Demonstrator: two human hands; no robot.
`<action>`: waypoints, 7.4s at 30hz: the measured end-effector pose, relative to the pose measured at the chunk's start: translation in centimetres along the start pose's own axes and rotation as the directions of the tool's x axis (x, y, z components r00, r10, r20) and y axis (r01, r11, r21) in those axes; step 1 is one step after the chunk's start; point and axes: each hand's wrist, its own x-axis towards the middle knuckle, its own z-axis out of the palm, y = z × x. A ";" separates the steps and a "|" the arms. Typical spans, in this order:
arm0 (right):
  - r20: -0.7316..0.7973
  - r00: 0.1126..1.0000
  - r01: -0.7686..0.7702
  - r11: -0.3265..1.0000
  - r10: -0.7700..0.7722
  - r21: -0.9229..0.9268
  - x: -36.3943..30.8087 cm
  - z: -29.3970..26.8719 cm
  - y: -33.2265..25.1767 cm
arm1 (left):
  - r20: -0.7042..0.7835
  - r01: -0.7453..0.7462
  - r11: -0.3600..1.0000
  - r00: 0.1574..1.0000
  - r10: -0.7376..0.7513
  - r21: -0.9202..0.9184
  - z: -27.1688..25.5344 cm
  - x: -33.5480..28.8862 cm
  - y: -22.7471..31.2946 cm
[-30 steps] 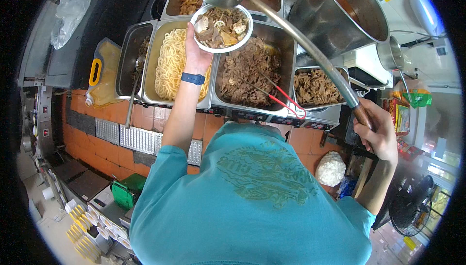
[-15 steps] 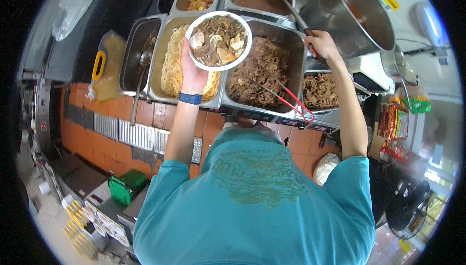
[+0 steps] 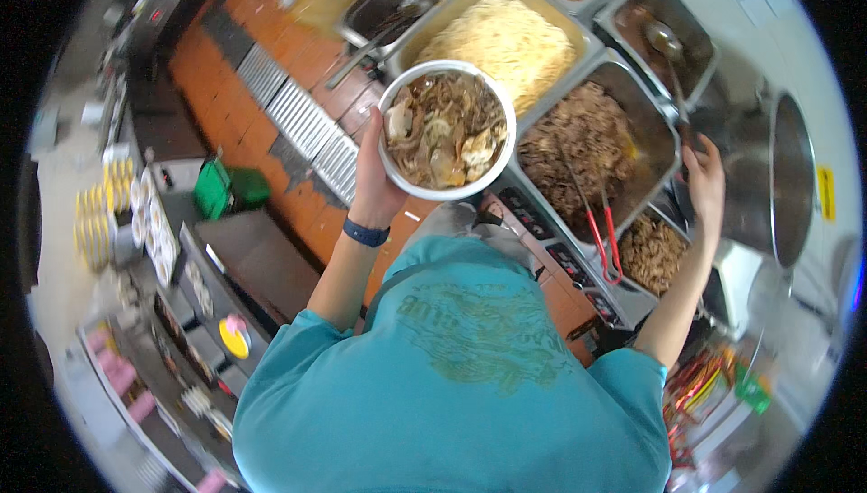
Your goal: The person assembles multiple noodle bowls by adding noodles, meat, and sauce from stainless steel containers, then seals each with a yellow lid and attaches a pink order tag. The person repeats this process for several bowls in a commercial kitchen setting.
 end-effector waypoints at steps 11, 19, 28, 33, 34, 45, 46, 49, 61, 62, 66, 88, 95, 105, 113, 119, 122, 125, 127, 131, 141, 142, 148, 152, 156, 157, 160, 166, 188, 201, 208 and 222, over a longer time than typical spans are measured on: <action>0.186 0.794 0.600 0.795 -0.579 -0.086 3.7 17.2 -22.4 | -0.394 -0.417 0.909 0.832 0.391 0.020 -11.2 -11.8 3.8; 0.117 0.053 0.978 0.028 -0.992 -0.209 10.6 39.5 -36.4 | -0.382 -0.422 0.906 0.833 0.401 0.032 -23.3 -7.2 12.2; 0.686 0.021 0.964 -0.167 -0.728 -0.207 16.3 45.3 -42.4 | -0.368 -0.381 0.922 0.869 0.332 -0.067 -30.2 0.9 22.7; 0.777 0.068 0.963 -0.163 -0.625 -0.215 15.1 42.8 -45.6 | -0.350 -0.442 0.891 0.855 0.382 -0.106 -33.7 5.6 23.9; 0.773 0.003 0.962 -0.209 -0.635 -0.175 14.4 42.5 -46.6 | -0.346 -0.440 0.888 0.860 0.374 -0.133 -34.3 6.2 23.9; 0.955 -0.119 0.870 -0.492 -0.273 -0.033 6.5 49.6 -50.8 | -0.438 -0.513 0.848 0.799 0.413 -0.136 -38.5 9.2 22.4; 0.965 -0.071 0.872 -0.486 -0.253 -0.064 6.1 50.1 -50.8 | -0.463 -0.517 0.848 0.784 0.413 -0.118 -39.0 9.3 22.1; 0.940 -0.142 0.868 -0.496 -0.310 -0.033 5.1 51.6 -51.1 | -0.496 -0.521 0.852 0.755 0.429 -0.055 -40.3 9.7 21.2; 0.976 -0.075 0.802 -0.594 -0.207 -0.064 2.4 59.6 -50.3 | -0.478 -0.550 0.835 0.725 0.495 0.031 -44.3 13.9 17.5; 0.975 -0.091 0.814 -0.579 -0.203 -0.045 2.3 60.0 -50.4 | -0.482 -0.534 0.845 0.734 0.479 0.028 -44.7 14.4 17.3; 0.988 -0.037 0.832 -0.552 -0.149 -0.052 1.4 61.2 -50.4 | -0.485 -0.534 0.845 0.732 0.479 0.027 -45.5 15.8 16.4; 0.900 -0.178 0.851 -0.522 -0.398 -0.062 -3.7 57.1 -46.3 | -0.546 -0.481 0.873 0.753 0.368 -0.075 -46.9 15.8 16.2; 0.919 -0.130 0.868 -0.491 -0.373 -0.076 -4.6 56.3 -46.2 | -0.540 -0.506 0.856 0.752 0.377 -0.107 -46.5 15.1 16.2; 0.982 -0.113 0.802 -0.597 -0.153 -0.001 -4.1 64.1 -47.6 | -0.491 -0.544 0.839 0.734 0.469 -0.011 -49.2 17.0 14.3; 0.990 -0.121 0.778 -0.626 -0.067 0.053 -6.2 68.4 -48.0 | -0.465 -0.589 0.789 0.755 0.462 -0.173 -50.5 17.7 15.2; 0.990 -0.140 0.719 -0.686 0.019 0.115 -7.7 71.5 -48.1 | -0.485 -0.584 0.783 0.759 0.434 -0.213 -51.1 18.8 15.1; 0.971 -0.239 0.714 -0.673 0.022 0.191 -6.8 72.7 -47.7 | -0.501 -0.623 0.759 0.726 0.472 -0.188 -52.1 19.7 14.6; 0.964 -0.265 0.702 -0.679 0.028 0.213 -5.8 74.0 -46.9 | -0.497 -0.643 0.745 0.711 0.497 -0.175 -52.9 20.5 14.1; 0.972 -0.233 0.706 -0.682 0.031 0.191 -5.4 74.7 -46.4 | -0.496 -0.609 0.756 0.746 0.444 -0.240 -53.3 20.8 13.8; 0.974 -0.225 0.704 -0.687 0.025 0.181 -5.1 75.4 -46.0 | -0.482 -0.634 0.727 0.739 0.471 -0.263 -53.3 21.3 13.3; 0.972 -0.231 0.692 -0.697 0.033 0.188 -6.0 75.7 -46.1 | -0.464 -0.590 0.741 0.780 0.421 -0.320 -52.9 21.9 13.0; 0.962 -0.270 0.688 -0.692 0.037 0.220 -6.3 75.7 -46.1 | -0.473 -0.598 0.742 0.771 0.427 -0.304 -52.9 22.0 13.0; 0.976 -0.160 0.707 -0.673 0.146 0.216 -7.2 76.0 -46.2 | -0.486 -0.586 0.747 0.775 0.403 -0.314 -53.0 21.7 13.1; 0.983 -0.177 0.694 -0.701 0.056 0.165 -6.1 76.4 -45.6 | -0.480 -0.565 0.741 0.795 0.370 -0.364 -52.8 21.4 13.2; 0.982 -0.175 0.700 -0.693 0.072 0.176 -5.2 77.0 -45.2 | -0.510 -0.599 0.733 0.762 0.400 -0.321 -52.7 21.7 13.3; 0.982 -0.171 0.696 -0.696 0.077 0.176 -5.1 77.0 -45.2 | -0.507 -0.599 0.736 0.762 0.403 -0.315 -52.8 21.7 13.3; 0.983 -0.164 0.686 -0.705 0.087 0.177 -5.3 77.0 -45.4 | -0.507 -0.602 0.736 0.759 0.409 -0.309 -52.9 22.0 13.3; 0.981 -0.187 0.688 -0.707 0.047 0.165 -5.9 77.0 -45.1 | -0.512 -0.606 0.741 0.752 0.415 -0.289 -53.3 22.1 13.1; 0.984 -0.159 0.680 -0.713 0.084 0.171 -6.1 77.6 -44.9 | -0.494 -0.578 0.765 0.772 0.399 -0.286 -53.6 22.4 12.2; 0.985 -0.109 0.684 -0.709 0.132 0.170 -7.0 77.0 -45.5 | -0.597 -0.485 0.873 0.715 0.365 -0.047 -51.8 22.0 9.7; 0.983 -0.155 0.705 -0.687 0.095 0.178 -7.1 76.3 -45.1 | -0.572 -0.512 0.849 0.737 0.359 -0.126 -51.3 22.1 8.6; 0.988 -0.153 0.753 -0.643 0.034 0.139 -8.8 73.7 -45.0 | -0.491 -0.588 0.735 0.776 0.396 -0.338 -52.9 20.6 11.5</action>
